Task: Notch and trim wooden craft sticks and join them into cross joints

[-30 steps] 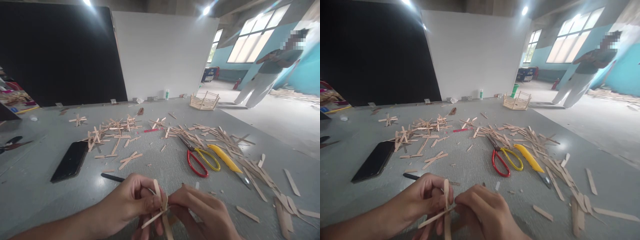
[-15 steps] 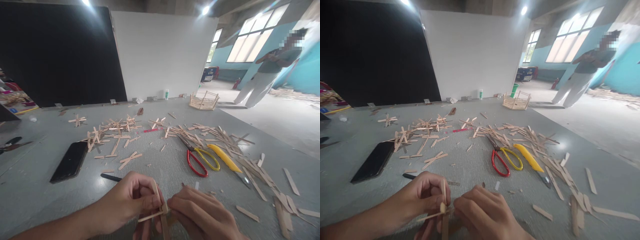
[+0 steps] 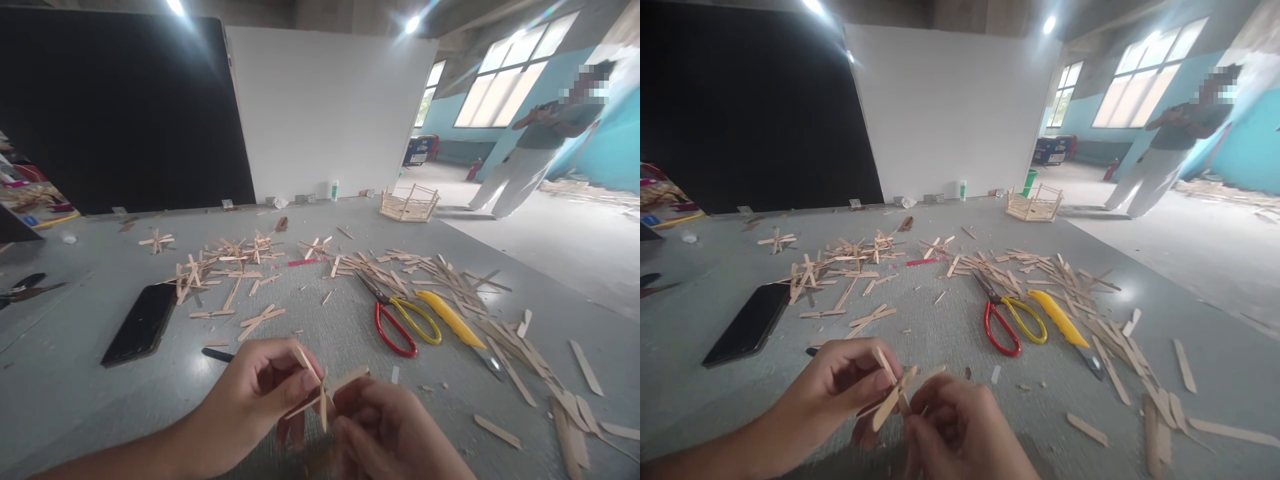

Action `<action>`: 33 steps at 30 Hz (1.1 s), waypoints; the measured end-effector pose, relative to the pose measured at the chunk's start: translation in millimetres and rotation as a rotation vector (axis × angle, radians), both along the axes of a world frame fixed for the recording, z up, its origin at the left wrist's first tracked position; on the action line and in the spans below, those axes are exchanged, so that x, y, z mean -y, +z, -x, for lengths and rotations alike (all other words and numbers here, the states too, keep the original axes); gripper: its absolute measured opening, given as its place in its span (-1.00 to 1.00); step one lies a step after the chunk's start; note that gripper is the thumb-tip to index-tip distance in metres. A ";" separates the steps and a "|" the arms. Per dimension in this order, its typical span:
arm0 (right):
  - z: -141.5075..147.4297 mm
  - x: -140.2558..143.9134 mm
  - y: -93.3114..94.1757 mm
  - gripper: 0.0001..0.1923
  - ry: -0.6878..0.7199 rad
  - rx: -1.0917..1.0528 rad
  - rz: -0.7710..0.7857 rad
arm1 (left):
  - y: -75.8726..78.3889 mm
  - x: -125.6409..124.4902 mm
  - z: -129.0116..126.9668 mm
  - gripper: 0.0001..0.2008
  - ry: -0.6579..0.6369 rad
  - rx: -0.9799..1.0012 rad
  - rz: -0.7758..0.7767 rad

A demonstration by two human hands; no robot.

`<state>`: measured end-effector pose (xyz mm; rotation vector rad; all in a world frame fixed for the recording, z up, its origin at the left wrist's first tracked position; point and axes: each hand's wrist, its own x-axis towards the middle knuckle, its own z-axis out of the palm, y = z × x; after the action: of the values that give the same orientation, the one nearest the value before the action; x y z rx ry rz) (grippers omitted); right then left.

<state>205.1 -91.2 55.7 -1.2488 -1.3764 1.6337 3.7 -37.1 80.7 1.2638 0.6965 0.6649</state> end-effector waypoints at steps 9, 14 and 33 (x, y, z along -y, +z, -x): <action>-14.7 -6.1 -3.2 -0.80 -0.112 0.425 -0.672 | 5.5 -5.6 4.0 -0.73 0.094 -0.212 -0.136; -16.7 -9.6 -6.4 -0.80 -0.092 0.463 -0.782 | 7.5 -9.9 5.3 -0.72 0.080 -0.215 -0.153; -23.8 -23.0 -4.7 -0.77 -0.141 0.462 -0.775 | 10.0 -19.1 8.9 -0.69 -0.084 -0.379 -0.014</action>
<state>228.9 -68.2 51.0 -1.2167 -1.8893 0.5937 -5.2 -18.0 90.7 1.4407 0.9433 0.3624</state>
